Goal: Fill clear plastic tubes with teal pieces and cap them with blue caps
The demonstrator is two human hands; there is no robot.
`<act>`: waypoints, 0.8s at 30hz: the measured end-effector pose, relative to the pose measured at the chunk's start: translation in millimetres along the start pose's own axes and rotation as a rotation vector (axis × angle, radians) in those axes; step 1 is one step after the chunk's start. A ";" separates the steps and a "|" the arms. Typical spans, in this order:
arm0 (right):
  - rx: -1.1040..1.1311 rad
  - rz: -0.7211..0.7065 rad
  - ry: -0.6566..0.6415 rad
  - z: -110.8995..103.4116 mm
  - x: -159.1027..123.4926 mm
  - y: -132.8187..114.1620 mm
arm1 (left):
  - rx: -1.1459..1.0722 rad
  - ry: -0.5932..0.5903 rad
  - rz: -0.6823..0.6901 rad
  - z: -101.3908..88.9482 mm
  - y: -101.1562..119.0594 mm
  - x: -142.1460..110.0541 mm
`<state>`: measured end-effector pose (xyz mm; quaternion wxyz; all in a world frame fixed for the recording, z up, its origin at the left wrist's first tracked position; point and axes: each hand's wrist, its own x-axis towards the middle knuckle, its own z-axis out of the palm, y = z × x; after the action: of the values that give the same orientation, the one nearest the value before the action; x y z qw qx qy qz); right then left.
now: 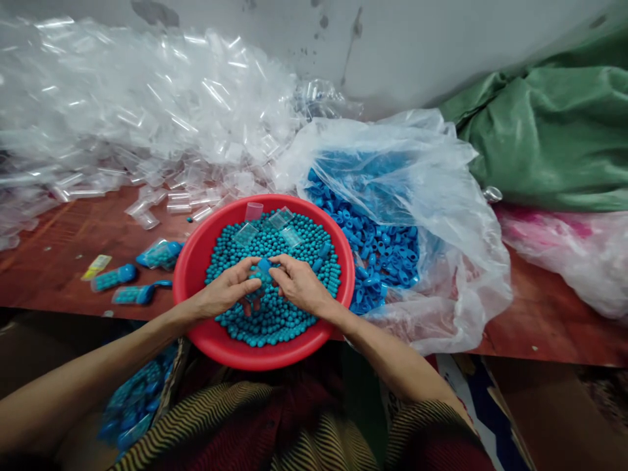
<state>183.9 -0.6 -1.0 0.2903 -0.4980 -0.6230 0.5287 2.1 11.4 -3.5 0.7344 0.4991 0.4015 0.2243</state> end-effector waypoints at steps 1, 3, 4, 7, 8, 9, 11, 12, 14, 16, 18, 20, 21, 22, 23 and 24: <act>0.074 0.025 0.030 1.7 0.6 1.0 | -0.017 0.016 0.008 0.3 -0.3 0.3; 0.139 0.037 0.069 4.7 1.0 1.5 | -0.023 0.049 0.024 0.3 -1.1 1.1; 0.124 0.026 0.081 5.8 0.7 1.2 | -0.013 0.058 0.031 0.2 -1.5 1.3; -0.014 -0.030 0.108 7.5 -2.1 0.3 | 0.043 0.043 0.044 0.5 -2.2 1.1; -0.050 -0.044 0.120 7.8 -3.3 0.2 | 0.063 0.039 0.049 0.8 -2.2 0.7; -0.076 -0.052 0.131 8.0 -4.7 0.1 | 0.080 0.040 0.054 1.3 -2.0 0.4; -0.103 -0.058 0.146 9.0 -7.2 -0.5 | 0.104 0.053 0.065 2.2 -1.5 -0.2; -0.109 -0.059 0.147 9.7 -8.2 -1.3 | 0.107 0.063 0.070 2.5 -1.2 -0.4; -0.124 -0.061 0.149 11.5 -9.2 -3.6 | 0.097 0.074 0.075 2.6 -0.6 -0.4; -0.144 -0.062 0.161 13.3 -9.1 -6.0 | 0.080 0.061 0.074 2.3 -0.2 -0.5; -0.145 -0.049 0.186 14.5 -8.3 -7.8 | 0.060 0.043 0.076 1.9 0.1 -0.8; -0.129 -0.031 0.206 15.5 -7.6 -8.7 | 0.042 0.045 0.081 1.6 0.0 -1.3; -0.132 -0.029 0.209 16.1 -7.5 -8.9 | 0.035 0.054 0.084 1.5 -0.1 -1.6; -0.153 -0.038 0.209 17.1 -7.6 -9.0 | 0.030 0.064 0.087 1.5 -0.3 -1.9; -0.191 -0.057 0.210 18.7 -7.7 -8.8 | 0.025 0.074 0.092 1.5 -0.6 -2.2; -0.239 -0.086 0.211 21.0 -7.8 -8.3 | 0.020 0.088 0.098 1.5 -0.9 -2.4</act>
<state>165.2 -15.1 2.5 0.3152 -0.5547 -0.6683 0.3825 2.0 8.4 -3.1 0.6992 0.5152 0.4106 0.2777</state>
